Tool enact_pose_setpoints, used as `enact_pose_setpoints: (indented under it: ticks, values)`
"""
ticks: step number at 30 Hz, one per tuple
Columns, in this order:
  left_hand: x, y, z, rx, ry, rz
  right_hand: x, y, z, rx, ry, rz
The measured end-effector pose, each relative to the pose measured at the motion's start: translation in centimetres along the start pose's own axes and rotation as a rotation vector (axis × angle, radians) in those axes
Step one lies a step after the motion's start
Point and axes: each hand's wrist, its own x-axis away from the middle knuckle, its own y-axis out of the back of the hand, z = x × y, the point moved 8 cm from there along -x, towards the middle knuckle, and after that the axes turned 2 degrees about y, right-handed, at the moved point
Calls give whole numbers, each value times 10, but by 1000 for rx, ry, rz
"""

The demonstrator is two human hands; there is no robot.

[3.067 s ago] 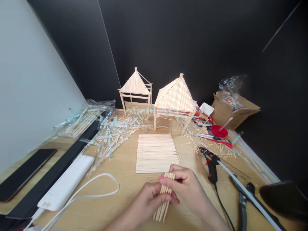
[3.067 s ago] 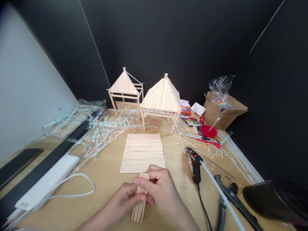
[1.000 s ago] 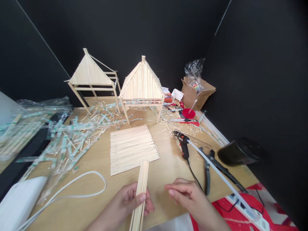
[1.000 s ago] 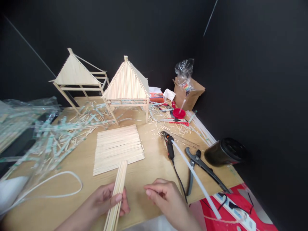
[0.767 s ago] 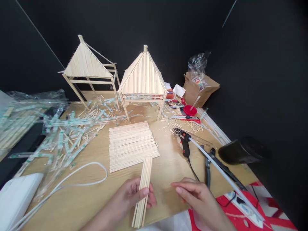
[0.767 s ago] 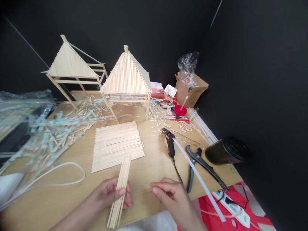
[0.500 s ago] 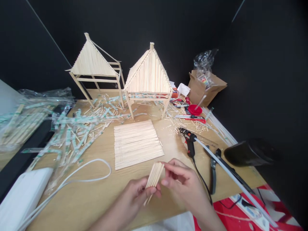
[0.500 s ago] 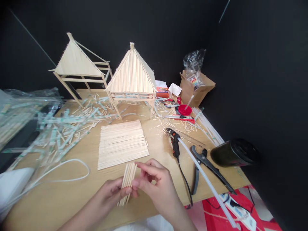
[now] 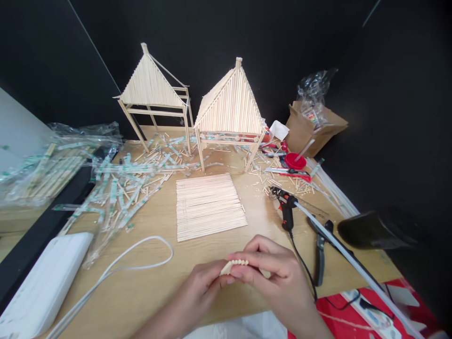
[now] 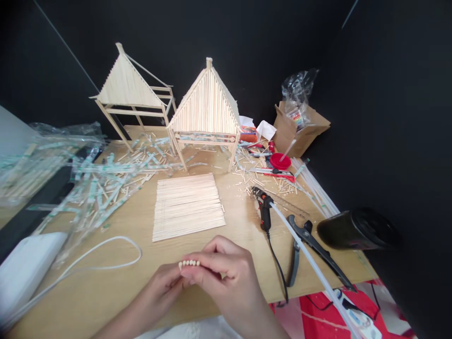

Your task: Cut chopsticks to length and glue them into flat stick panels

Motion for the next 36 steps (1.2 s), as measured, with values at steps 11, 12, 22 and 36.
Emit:
enact_pose_setpoints:
  ticks: [11,12,22,36]
  values:
    - [4,3,-7,-63,-87,-7,4,-17,-15,-19,-136,152]
    - [3,4,-7,-62,-87,-19,4,-17,-15,-31,-132,153]
    - [-2,1,3,-37,-40,-31,2,-10,-23,-20,-93,76]
    - [1,-1,25,577,401,-63,79,90,-70,512,-394,311]
